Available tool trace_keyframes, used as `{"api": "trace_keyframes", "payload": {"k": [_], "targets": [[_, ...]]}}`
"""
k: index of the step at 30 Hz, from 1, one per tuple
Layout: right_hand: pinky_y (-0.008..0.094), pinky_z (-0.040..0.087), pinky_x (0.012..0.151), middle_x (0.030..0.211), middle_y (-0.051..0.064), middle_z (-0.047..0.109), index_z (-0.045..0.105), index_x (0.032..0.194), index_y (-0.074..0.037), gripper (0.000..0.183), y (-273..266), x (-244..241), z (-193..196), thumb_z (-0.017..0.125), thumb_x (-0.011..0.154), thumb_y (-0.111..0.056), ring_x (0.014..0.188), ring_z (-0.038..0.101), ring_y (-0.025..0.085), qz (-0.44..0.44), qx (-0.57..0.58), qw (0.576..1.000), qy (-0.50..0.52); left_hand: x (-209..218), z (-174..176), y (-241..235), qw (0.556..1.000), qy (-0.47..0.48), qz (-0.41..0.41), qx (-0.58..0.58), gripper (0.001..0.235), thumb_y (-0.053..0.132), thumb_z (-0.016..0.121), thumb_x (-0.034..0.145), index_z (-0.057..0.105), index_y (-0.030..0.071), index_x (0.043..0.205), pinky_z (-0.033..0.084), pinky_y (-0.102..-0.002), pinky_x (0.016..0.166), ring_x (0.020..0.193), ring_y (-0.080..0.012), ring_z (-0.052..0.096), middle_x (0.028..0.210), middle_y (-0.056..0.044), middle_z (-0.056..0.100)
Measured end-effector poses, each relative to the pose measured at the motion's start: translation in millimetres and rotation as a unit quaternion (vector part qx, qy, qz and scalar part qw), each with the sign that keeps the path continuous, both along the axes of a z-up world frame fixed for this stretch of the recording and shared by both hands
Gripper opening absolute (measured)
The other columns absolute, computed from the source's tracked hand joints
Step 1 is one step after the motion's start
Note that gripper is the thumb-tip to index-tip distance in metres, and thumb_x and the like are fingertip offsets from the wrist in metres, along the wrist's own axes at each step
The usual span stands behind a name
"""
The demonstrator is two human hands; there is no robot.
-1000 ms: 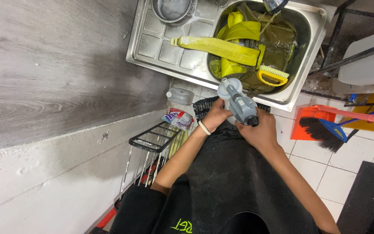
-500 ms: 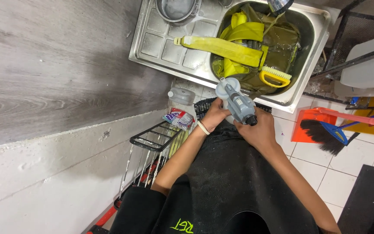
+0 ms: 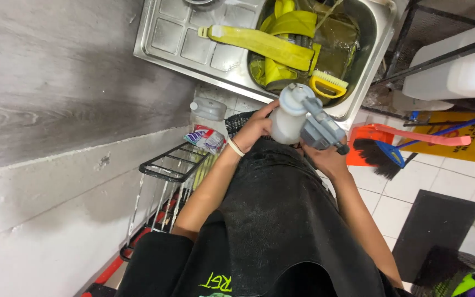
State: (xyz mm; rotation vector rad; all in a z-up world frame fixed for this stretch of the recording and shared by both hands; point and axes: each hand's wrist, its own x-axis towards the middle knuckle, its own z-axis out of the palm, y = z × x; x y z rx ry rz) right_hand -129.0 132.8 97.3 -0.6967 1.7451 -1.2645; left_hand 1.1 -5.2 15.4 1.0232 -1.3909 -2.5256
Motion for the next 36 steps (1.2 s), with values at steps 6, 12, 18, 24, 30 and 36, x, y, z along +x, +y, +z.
{"api": "trace_keyframes", "payload": {"k": [6, 12, 18, 24, 30, 36], "targets": [[0.052, 0.022, 0.101, 0.122, 0.03, 0.042, 0.038, 0.119, 0.011, 0.038, 76.8, 5.5, -150.4, 0.049, 0.09, -0.009, 0.117, 0.038, 0.034, -0.329, -0.236, 0.303, -0.862, -11.5, 12.5, 3.1, 0.997, -0.037, 0.064, 0.029, 0.045, 0.024, 0.04, 0.084, 0.05, 0.006, 0.124, 0.047, -0.042, 0.083, 0.109, -0.0317, 0.046, 0.127, -0.02, 0.042], [0.029, 0.045, 0.057, 0.055, 0.016, 0.056, 0.054, 0.058, 0.0, 0.016, -4.0, 40.8, 2.4, 0.068, 0.065, 0.003, 0.071, 0.054, 0.014, -0.069, -0.078, 0.981, 0.162, -20.2, 42.2, 10.7, 0.985, -0.117, 0.125, 0.036, 0.055, 0.042, 0.049, 0.087, 0.053, -0.006, 0.114, 0.036, -0.039, 0.096, 0.111, -0.0255, 0.046, 0.116, -0.02, 0.052], [0.032, 0.046, 0.054, 0.057, 0.017, 0.057, 0.057, 0.064, 0.001, 0.021, 21.3, 38.8, -46.2, 0.075, 0.062, -0.009, 0.062, 0.059, 0.019, -0.057, -0.004, 0.986, 0.157, -13.6, 40.5, 20.7, 0.985, -0.121, 0.124, 0.028, 0.054, 0.041, 0.049, 0.086, 0.053, -0.005, 0.112, 0.036, -0.039, 0.094, 0.109, -0.0252, 0.047, 0.114, -0.019, 0.052], [0.031, 0.044, 0.049, 0.051, 0.02, 0.054, 0.051, 0.057, 0.005, 0.023, 19.3, 40.6, -22.6, 0.07, 0.068, -0.002, 0.056, 0.054, 0.018, -0.049, 0.001, 0.975, 0.217, -23.4, 30.3, 26.2, 0.981, -0.131, 0.139, 0.028, 0.052, 0.041, 0.049, 0.086, 0.053, -0.004, 0.111, 0.037, -0.039, 0.091, 0.106, -0.0248, 0.047, 0.112, -0.019, 0.052], [0.031, 0.043, 0.048, 0.051, 0.022, 0.053, 0.05, 0.057, 0.005, 0.024, 15.9, 41.8, -8.1, 0.071, 0.066, -0.003, 0.052, 0.055, 0.021, -0.05, 0.005, 0.976, 0.212, -22.0, 26.5, 30.5, 0.982, -0.136, 0.128, 0.02, 0.051, 0.041, 0.049, 0.086, 0.054, -0.004, 0.11, 0.038, -0.038, 0.088, 0.103, -0.0245, 0.048, 0.11, -0.018, 0.052], [0.031, 0.041, 0.046, 0.051, 0.023, 0.052, 0.05, 0.058, 0.006, 0.025, 16.7, 41.4, -7.0, 0.071, 0.063, -0.006, 0.051, 0.055, 0.024, -0.057, 0.024, 0.974, 0.217, -25.6, 19.6, 33.2, 0.981, -0.142, 0.127, 0.018, 0.049, 0.04, 0.049, 0.086, 0.054, -0.003, 0.109, 0.038, -0.038, 0.085, 0.1, -0.0241, 0.048, 0.108, -0.017, 0.053]]}}
